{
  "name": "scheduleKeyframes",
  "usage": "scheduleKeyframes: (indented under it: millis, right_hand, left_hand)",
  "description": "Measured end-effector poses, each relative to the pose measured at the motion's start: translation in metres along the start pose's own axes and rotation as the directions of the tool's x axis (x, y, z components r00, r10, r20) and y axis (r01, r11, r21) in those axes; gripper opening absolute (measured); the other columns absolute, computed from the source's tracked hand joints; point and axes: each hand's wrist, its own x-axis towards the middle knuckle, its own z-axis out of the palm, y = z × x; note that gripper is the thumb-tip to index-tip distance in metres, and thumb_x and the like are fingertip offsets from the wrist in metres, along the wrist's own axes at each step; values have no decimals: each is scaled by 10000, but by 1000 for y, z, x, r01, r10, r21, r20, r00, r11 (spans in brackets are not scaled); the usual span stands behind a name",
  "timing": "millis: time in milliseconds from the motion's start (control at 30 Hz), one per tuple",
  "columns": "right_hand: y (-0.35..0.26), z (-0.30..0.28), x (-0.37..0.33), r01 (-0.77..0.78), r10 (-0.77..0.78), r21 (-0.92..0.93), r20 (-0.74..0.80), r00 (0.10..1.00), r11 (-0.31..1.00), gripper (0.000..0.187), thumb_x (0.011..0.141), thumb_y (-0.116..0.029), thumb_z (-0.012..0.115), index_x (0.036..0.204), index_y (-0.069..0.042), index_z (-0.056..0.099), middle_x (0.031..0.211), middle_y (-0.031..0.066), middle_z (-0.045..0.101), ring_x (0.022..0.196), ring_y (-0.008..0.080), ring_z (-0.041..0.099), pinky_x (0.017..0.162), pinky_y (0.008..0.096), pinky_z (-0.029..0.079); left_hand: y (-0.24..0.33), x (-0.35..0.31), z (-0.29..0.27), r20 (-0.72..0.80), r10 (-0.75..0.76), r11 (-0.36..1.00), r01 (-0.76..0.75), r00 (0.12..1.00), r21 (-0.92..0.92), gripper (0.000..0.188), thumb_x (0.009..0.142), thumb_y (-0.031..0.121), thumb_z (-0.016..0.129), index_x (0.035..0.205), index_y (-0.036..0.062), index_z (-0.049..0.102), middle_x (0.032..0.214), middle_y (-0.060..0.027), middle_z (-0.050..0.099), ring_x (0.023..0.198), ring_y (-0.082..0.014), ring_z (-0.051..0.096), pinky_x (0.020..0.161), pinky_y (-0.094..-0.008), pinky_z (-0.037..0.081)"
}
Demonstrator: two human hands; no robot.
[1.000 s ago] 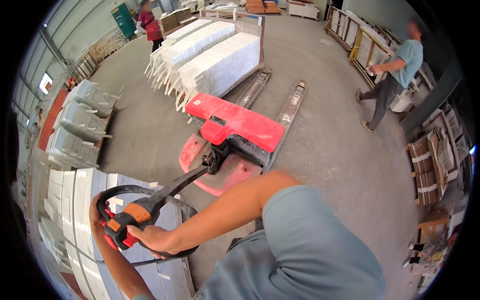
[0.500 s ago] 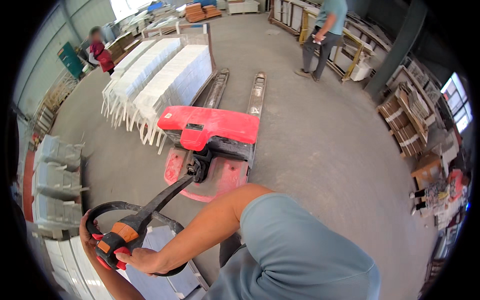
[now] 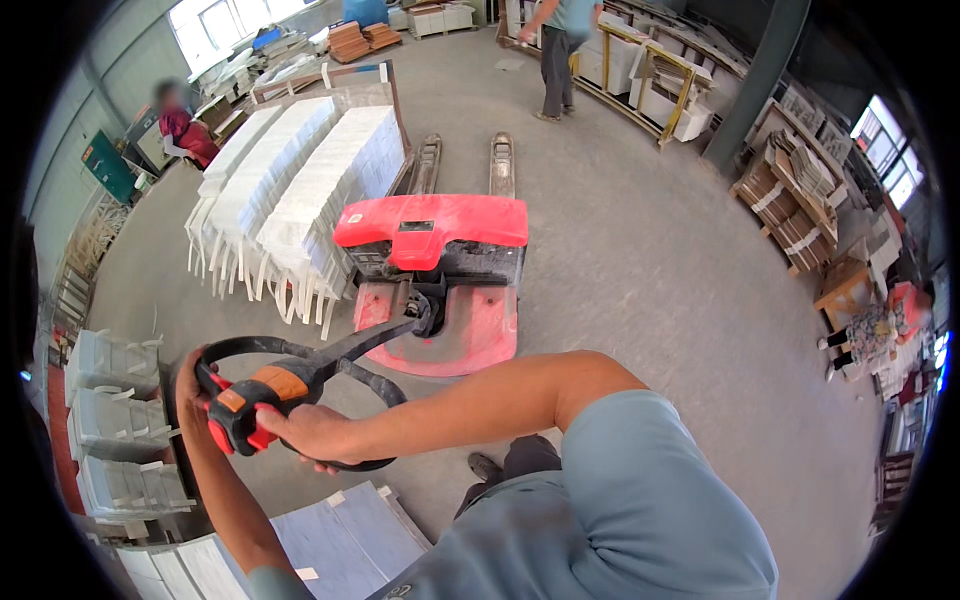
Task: The person operates a red manual pallet jack, pulling the handle to move through a warehouse. They navigate around stacks of materials and other workers, lifting and transporting a large wooden frame loaded with white panels across the floor.
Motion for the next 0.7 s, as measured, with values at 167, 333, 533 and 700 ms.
scheduleKeyframes:
  millis: [167, 333, 533, 700]
  right_hand:
    - [-36, -38, 35, -30, 40, 221, -40, 998, 975, 723, 970, -669, 352, 825, 18, 525, 654, 79, 499, 416, 179, 487, 353, 357, 408]
    - [-52, -67, 68, -51, 38, 303, 48, 998, 952, 706, 964, -695, 350, 923, -7, 503, 692, 75, 488, 442, 172, 475, 372, 342, 391]
    - [-73, -107, 107, -83, 60, 391, 71, 996, 916, 749, 909, -778, 367, 1008, -49, 507, 727, 45, 470, 477, 135, 483, 388, 305, 404]
    - [-93, -129, 143, -3, -28, 464, 59, 998, 886, 735, 884, -810, 367, 866, -78, 433, 677, 20, 433, 466, 131, 481, 367, 298, 389]
  left_hand:
    - [47, 58, 55, 58, -3, 998, 0, 998, 59, 324, 873, 284, 680, 1091, 47, 647, 745, -35, 597, 590, -135, 600, 461, -275, 499]
    - [68, 106, 78, 99, -23, 988, 8, 995, 154, 357, 866, 300, 678, 1124, 55, 639, 789, -49, 636, 613, -140, 606, 458, -279, 494]
    - [91, 165, 118, 193, -83, 984, 50, 978, 169, 394, 869, 305, 678, 1180, 70, 618, 786, -55, 625, 599, -145, 595, 462, -291, 489]
    - [118, 221, 143, 250, -124, 976, 72, 960, 205, 436, 874, 320, 675, 1223, 72, 589, 782, -51, 622, 586, -140, 577, 452, -285, 475]
